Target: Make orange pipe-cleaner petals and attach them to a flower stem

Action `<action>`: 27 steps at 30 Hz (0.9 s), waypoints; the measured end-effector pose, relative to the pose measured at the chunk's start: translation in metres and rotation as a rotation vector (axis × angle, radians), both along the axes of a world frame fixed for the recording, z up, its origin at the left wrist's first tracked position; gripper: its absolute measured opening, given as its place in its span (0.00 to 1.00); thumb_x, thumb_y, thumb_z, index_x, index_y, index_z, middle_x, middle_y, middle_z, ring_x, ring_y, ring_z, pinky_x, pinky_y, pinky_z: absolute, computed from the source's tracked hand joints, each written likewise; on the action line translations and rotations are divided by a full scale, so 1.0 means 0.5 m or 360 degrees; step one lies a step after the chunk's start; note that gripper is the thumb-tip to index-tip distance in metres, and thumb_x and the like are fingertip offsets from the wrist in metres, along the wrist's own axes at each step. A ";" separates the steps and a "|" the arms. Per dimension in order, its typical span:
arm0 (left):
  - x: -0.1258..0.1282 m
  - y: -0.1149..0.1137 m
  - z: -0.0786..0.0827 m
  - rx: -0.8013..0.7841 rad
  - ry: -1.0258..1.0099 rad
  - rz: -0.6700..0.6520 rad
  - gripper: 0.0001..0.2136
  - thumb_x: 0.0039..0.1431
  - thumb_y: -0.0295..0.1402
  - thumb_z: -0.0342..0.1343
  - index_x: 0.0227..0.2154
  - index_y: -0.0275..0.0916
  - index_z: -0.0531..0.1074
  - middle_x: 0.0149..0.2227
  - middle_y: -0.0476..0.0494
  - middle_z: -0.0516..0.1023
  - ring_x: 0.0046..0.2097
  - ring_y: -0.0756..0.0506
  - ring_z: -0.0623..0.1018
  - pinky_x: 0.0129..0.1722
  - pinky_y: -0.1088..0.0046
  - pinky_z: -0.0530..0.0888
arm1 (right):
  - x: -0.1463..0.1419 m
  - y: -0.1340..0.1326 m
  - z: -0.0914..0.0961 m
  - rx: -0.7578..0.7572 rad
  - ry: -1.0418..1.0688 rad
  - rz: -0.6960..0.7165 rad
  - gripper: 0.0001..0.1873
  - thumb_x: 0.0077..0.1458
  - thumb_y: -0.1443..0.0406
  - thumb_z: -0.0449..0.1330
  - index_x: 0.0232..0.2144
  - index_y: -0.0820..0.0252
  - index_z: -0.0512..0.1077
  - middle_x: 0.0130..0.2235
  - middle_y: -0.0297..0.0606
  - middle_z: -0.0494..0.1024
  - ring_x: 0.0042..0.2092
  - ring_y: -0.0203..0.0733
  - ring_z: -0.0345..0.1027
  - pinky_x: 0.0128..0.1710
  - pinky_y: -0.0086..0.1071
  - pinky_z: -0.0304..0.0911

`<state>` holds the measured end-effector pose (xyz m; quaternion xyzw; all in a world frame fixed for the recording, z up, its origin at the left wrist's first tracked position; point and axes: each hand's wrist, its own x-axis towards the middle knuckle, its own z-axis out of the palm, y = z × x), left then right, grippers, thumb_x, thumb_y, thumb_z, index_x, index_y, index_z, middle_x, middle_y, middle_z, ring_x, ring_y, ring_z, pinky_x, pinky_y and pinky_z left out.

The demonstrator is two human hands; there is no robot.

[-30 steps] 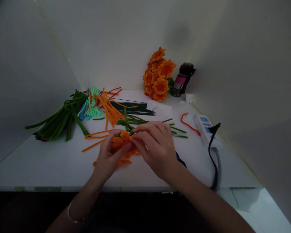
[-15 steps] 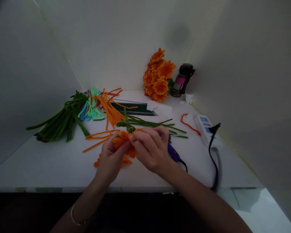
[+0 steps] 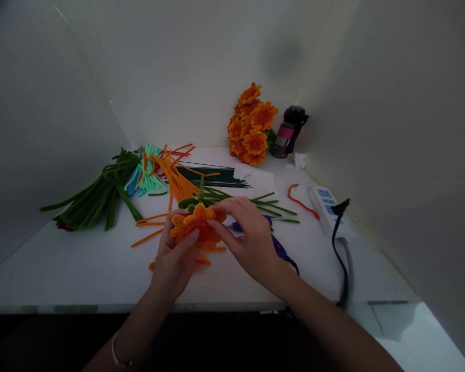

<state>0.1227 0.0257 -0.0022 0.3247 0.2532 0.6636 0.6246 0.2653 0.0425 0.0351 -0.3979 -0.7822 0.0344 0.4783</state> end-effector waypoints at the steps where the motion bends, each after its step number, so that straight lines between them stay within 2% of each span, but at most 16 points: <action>1: -0.003 0.001 -0.002 0.0024 0.0074 0.0014 0.18 0.50 0.26 0.62 0.43 0.48 0.65 0.39 0.53 0.73 0.40 0.53 0.76 0.43 0.78 0.73 | -0.001 0.002 0.002 0.0012 -0.0011 0.0023 0.05 0.54 0.68 0.60 0.36 0.56 0.70 0.35 0.36 0.75 0.37 0.40 0.69 0.37 0.35 0.66; 3: -0.011 0.003 -0.005 0.0073 0.0247 0.0016 0.25 0.49 0.26 0.63 0.48 0.51 0.62 0.40 0.52 0.73 0.39 0.52 0.76 0.40 0.77 0.74 | -0.002 0.006 0.007 0.0014 -0.0046 0.0089 0.05 0.54 0.68 0.60 0.36 0.56 0.70 0.34 0.36 0.75 0.38 0.40 0.69 0.38 0.35 0.66; 5: -0.021 0.007 -0.006 0.0135 0.0411 -0.0033 0.26 0.49 0.27 0.64 0.50 0.51 0.62 0.40 0.51 0.73 0.38 0.52 0.76 0.38 0.78 0.75 | -0.002 0.010 0.013 0.0023 -0.0096 0.0171 0.05 0.55 0.69 0.60 0.36 0.57 0.71 0.37 0.38 0.74 0.40 0.41 0.68 0.40 0.37 0.66; 10: -0.031 0.015 -0.001 0.0163 0.0631 -0.0093 0.12 0.51 0.30 0.62 0.39 0.42 0.71 0.37 0.49 0.73 0.36 0.52 0.75 0.35 0.80 0.74 | 0.001 0.017 0.028 0.0130 -0.0346 0.0239 0.07 0.57 0.67 0.57 0.39 0.55 0.71 0.42 0.41 0.74 0.45 0.44 0.68 0.44 0.41 0.65; 14: -0.031 0.017 0.000 0.0096 0.0638 -0.0166 0.10 0.50 0.30 0.63 0.36 0.39 0.71 0.31 0.51 0.72 0.31 0.53 0.74 0.31 0.81 0.73 | 0.005 0.017 0.042 0.0233 -0.0589 0.0178 0.07 0.58 0.67 0.57 0.39 0.55 0.71 0.43 0.41 0.75 0.45 0.44 0.68 0.45 0.42 0.61; 18: -0.030 0.018 0.002 0.0123 0.0650 -0.0127 0.09 0.50 0.29 0.62 0.35 0.39 0.71 0.31 0.52 0.73 0.31 0.53 0.74 0.31 0.82 0.73 | 0.009 0.019 0.050 0.0239 -0.0702 0.0135 0.05 0.58 0.66 0.57 0.38 0.56 0.71 0.43 0.41 0.77 0.44 0.45 0.68 0.43 0.42 0.60; 22: -0.026 0.017 0.004 0.0157 0.0686 -0.0077 0.08 0.50 0.29 0.61 0.34 0.39 0.70 0.30 0.52 0.72 0.31 0.53 0.74 0.31 0.81 0.73 | 0.010 0.023 0.048 0.0341 -0.0683 0.0129 0.03 0.57 0.67 0.58 0.35 0.55 0.71 0.42 0.38 0.77 0.43 0.43 0.69 0.43 0.42 0.58; 27: -0.019 0.016 -0.001 0.0171 0.0700 -0.0049 0.07 0.51 0.31 0.61 0.34 0.39 0.72 0.31 0.51 0.73 0.33 0.52 0.75 0.33 0.79 0.74 | 0.006 0.027 0.033 0.0414 -0.0467 0.0106 0.05 0.54 0.69 0.60 0.29 0.53 0.71 0.42 0.35 0.77 0.43 0.42 0.69 0.43 0.41 0.60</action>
